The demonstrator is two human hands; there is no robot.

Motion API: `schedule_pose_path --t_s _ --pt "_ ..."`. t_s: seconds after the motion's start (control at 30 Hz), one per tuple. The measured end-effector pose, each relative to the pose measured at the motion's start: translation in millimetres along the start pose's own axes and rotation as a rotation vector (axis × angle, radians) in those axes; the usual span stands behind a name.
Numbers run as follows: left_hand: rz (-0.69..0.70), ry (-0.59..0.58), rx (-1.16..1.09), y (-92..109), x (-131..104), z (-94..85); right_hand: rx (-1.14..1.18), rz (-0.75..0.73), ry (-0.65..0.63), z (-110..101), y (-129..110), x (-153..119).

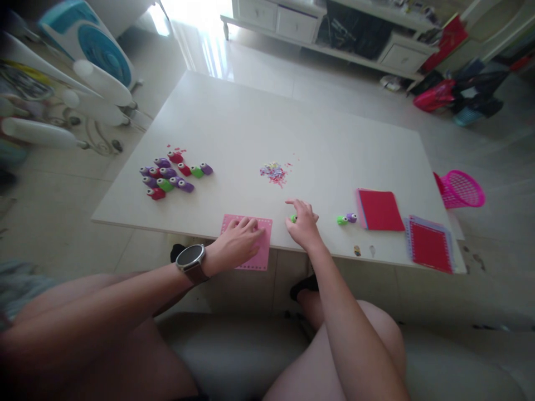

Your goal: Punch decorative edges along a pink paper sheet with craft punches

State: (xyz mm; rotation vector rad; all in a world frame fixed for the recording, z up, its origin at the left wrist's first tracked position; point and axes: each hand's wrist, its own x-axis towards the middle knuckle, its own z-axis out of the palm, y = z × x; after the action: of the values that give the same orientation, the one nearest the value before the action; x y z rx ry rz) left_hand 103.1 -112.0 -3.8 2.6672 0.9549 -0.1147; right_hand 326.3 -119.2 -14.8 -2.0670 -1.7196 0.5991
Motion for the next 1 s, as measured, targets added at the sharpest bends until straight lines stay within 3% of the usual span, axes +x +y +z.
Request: schedule_pose_path --t_s 0.27,0.5,0.83,1.0 --pt "-0.016 0.003 -0.022 -2 1 3.9 -0.162 -0.08 -0.033 3 17 1" --pt "-0.016 -0.04 -0.02 3 10 -3.8 -0.272 -0.052 -0.033 -3 18 -1" --pt "-0.01 -0.073 -0.042 9 24 -6.9 -0.45 0.293 0.039 -33 63 -5" --pt "-0.002 -0.065 -0.03 9 26 -3.8 -0.499 0.451 -0.054 -48 70 -12"
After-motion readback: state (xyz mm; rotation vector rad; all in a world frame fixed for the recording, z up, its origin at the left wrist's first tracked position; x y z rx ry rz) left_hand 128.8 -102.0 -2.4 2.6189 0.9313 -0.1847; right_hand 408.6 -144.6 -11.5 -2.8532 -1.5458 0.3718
